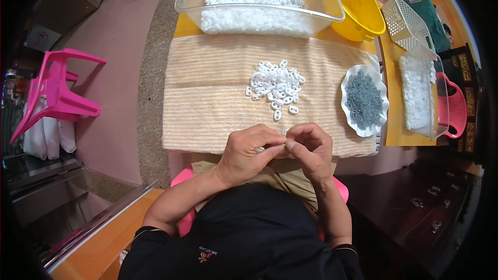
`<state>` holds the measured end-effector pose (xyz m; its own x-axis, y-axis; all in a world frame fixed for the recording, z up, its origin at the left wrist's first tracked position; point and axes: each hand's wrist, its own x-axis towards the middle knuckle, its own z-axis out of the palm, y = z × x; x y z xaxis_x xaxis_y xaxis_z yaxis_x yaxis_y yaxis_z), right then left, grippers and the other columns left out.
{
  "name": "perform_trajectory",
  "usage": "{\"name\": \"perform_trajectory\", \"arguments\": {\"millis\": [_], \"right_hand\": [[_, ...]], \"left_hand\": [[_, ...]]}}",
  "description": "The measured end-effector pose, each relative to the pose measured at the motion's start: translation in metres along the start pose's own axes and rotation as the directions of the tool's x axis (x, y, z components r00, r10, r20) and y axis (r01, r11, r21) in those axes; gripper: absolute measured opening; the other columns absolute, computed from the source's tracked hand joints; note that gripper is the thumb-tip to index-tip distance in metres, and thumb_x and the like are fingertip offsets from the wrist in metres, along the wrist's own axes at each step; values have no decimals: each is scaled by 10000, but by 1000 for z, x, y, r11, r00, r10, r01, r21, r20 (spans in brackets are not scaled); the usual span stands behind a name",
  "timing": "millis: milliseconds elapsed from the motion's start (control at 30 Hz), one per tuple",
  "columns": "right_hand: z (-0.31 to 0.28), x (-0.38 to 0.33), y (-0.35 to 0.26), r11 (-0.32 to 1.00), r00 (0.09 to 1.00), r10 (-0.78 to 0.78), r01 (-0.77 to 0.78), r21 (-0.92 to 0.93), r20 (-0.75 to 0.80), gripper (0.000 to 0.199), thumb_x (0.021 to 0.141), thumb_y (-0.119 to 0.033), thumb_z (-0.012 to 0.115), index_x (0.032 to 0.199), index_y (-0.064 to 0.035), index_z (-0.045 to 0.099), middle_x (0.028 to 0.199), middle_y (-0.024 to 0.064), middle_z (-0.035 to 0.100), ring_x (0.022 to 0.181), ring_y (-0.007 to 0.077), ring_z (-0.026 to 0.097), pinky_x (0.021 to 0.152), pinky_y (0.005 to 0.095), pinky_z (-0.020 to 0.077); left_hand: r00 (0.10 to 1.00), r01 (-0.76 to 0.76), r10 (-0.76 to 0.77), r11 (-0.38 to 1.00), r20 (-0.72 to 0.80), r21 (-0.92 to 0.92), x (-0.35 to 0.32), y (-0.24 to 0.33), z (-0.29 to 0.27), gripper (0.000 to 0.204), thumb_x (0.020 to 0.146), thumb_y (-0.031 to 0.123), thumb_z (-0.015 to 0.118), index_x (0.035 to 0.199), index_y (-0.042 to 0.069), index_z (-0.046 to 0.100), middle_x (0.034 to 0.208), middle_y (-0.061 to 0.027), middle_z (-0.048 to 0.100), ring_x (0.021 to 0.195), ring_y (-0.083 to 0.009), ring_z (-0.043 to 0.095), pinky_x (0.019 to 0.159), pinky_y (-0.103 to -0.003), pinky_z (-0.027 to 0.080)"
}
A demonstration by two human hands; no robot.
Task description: Manually inserting small components into white plastic clips at a workstation.
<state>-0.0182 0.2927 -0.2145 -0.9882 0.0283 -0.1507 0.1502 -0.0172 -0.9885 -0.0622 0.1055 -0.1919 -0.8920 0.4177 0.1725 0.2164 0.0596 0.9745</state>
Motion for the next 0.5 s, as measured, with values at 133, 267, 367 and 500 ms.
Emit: {"name": "perform_trajectory", "arguments": {"millis": [133, 267, 367, 500], "right_hand": [[4, 2, -8, 997, 998, 54, -55, 57, 20, 158, 849, 30, 611, 1003, 28, 574, 859, 87, 641, 720, 145, 654, 650, 251, 529], [4, 3, -15, 960, 963, 259, -266, 90, 79, 197, 869, -114, 659, 1023, 7, 639, 919, 44, 661, 860, 100, 608, 770, 248, 496], [4, 4, -9, 968, 971, 215, -226, 110, 107, 200, 883, -115, 644, 1026, 23, 659, 929, 55, 671, 847, 108, 618, 765, 246, 503], [4, 7, -8, 965, 974, 190, -208, 157, 124, 185, 894, -96, 625, 1013, 40, 666, 948, 73, 668, 841, 118, 626, 760, 244, 508]], "left_hand": [[990, 136, -134, 988, 30, -69, -1, 3, 0, 115, 787, -31, 683, 900, -9, 698, 867, -102, 680, 731, -130, 645, 611, -236, 508], [984, 176, -175, 982, 21, -71, -1, 0, 0, 100, 795, -27, 685, 893, -14, 695, 862, -95, 680, 733, -123, 639, 635, -237, 514], [988, 152, -153, 984, -4, -95, -1, -6, 2, 98, 805, -28, 681, 902, -21, 688, 871, -93, 673, 733, -125, 640, 645, -239, 517], [988, 149, -152, 979, -11, -142, -1, -9, 5, 108, 816, -36, 671, 923, -29, 681, 891, -97, 663, 750, -131, 640, 650, -243, 518]]}}
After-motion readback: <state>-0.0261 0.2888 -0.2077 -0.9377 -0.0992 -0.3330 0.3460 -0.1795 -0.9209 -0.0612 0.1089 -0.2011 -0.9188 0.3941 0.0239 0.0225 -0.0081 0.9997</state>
